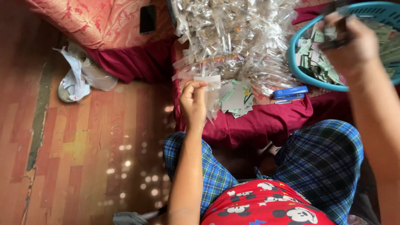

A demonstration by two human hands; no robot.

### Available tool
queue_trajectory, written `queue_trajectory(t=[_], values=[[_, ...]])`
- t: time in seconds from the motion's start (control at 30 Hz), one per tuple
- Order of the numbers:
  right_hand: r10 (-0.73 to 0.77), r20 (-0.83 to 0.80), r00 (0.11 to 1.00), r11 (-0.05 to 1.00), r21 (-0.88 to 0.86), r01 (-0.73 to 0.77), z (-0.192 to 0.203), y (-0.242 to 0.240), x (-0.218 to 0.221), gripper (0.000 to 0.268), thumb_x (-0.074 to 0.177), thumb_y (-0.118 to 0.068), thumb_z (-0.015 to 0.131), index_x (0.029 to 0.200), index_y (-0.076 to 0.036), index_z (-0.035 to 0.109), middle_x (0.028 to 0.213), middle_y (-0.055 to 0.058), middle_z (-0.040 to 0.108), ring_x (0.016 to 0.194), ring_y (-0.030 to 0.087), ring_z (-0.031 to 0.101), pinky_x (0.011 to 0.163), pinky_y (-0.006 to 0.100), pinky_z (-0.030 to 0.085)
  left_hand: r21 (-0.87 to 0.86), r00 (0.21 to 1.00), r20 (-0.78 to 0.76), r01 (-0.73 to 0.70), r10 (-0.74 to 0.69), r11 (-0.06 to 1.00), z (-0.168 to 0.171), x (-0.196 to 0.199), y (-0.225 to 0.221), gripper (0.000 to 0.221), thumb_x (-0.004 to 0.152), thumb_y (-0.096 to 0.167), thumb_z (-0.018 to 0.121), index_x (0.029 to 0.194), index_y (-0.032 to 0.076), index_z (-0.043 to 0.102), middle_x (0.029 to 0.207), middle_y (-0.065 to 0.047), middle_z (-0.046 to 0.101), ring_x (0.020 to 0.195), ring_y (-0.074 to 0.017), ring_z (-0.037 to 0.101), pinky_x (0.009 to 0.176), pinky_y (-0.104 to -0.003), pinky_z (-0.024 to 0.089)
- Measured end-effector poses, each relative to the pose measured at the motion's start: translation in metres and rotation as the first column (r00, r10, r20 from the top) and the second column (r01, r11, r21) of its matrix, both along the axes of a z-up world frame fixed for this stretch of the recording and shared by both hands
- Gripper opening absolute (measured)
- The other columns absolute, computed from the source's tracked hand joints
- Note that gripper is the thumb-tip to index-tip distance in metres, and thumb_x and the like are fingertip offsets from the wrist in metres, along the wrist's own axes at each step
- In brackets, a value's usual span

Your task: The person places small paper inserts into plastic bags, folds the tops, and secures them using a stapler.

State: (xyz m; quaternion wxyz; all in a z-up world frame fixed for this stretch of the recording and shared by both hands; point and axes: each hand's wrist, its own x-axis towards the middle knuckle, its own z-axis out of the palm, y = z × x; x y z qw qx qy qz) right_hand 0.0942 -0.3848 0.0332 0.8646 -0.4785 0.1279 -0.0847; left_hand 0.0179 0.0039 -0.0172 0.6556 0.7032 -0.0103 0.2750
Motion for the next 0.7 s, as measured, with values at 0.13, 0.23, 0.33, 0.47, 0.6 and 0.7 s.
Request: queue_trajectory(t=[0.13,0.23,0.33,0.47,0.6,0.7], values=[[0.302,-0.207,0.931,0.937,-0.115,-0.329,0.011,0.156,-0.042,0.022,0.094,-0.026,0.075,0.107,-0.008,0.074,0.101,0.009,0.072,0.098,0.022,0.072,0.094,0.046,0.062,0.116,0.997,0.058,0.036,-0.043,0.993,0.008,-0.005,0.004,0.01,0.09,0.018,0.072,0.098,0.012,0.076,0.092,-0.003,0.067,0.094,-0.0171,0.062,0.093,-0.033,0.048],[0.443,-0.346,0.827,0.888,0.041,-0.459,-0.012,0.223,-0.055,0.026,0.092,-0.025,0.076,0.101,-0.001,0.072,0.087,0.015,0.068,0.085,0.03,0.07,0.085,0.058,0.063,0.145,0.992,0.101,0.063,-0.078,0.987,0.009,-0.006,0.011,0.023,0.098,0.031,0.07,0.111,0.014,0.075,0.1,-0.003,0.066,0.101,-0.0163,0.061,0.097,-0.032,0.045],[0.618,-0.341,0.709,0.782,0.364,-0.506,-0.054,0.25,-0.058,0.029,0.092,-0.029,0.065,0.098,-0.001,0.068,0.08,0.013,0.064,0.079,0.037,0.072,0.078,0.06,0.064,0.054,0.99,0.066,0.118,-0.122,0.992,0.01,-0.012,0.018,0.027,0.103,0.037,0.064,0.113,0.014,0.075,0.1,-0.002,0.064,0.1,-0.012,0.058,0.094,-0.031,0.045],[0.747,-0.232,0.623,0.658,0.389,-0.645,-0.041,0.259,-0.071,0.033,0.101,-0.026,0.049,0.112,0.0,0.064,0.093,0.019,0.069,0.084,0.044,0.076,0.075,0.054,0.065,-0.123,0.984,-0.048,0.167,-0.174,0.978,0.034,-0.03,0.013,0.028,0.101,0.035,0.066,0.101,0.008,0.072,0.096,-0.008,0.064,0.089,-0.0144,0.059,0.086,-0.03,0.048],[0.737,-0.238,0.633,0.67,0.38,-0.638,-0.043,0.262,-0.079,0.035,0.098,-0.023,0.049,0.109,0.005,0.067,0.095,0.026,0.072,0.085,0.046,0.075,0.073,0.055,0.064,-0.331,0.925,-0.195,0.25,-0.325,0.91,0.027,-0.019,0.016,0.032,0.093,0.04,0.071,0.1,0.009,0.071,0.055,-0.01,0.056,0.037,-0.0161,0.054,0.037,-0.023,0.046],[0.703,-0.203,0.682,0.701,0.359,-0.616,-0.04,0.264,-0.08,0.037,0.1,-0.023,0.05,0.11,0.008,0.068,0.098,0.029,0.073,0.092,0.045,0.075,0.079,0.058,0.063,-0.359,0.928,-0.204,0.226,-0.313,0.905,0.019,-0.013,0.014,0.026,0.091,0.039,0.073,0.086,0.014,0.07,0.061,-0.001,0.053,0.048,-0.0078,0.052,0.043,-0.02,0.04]])
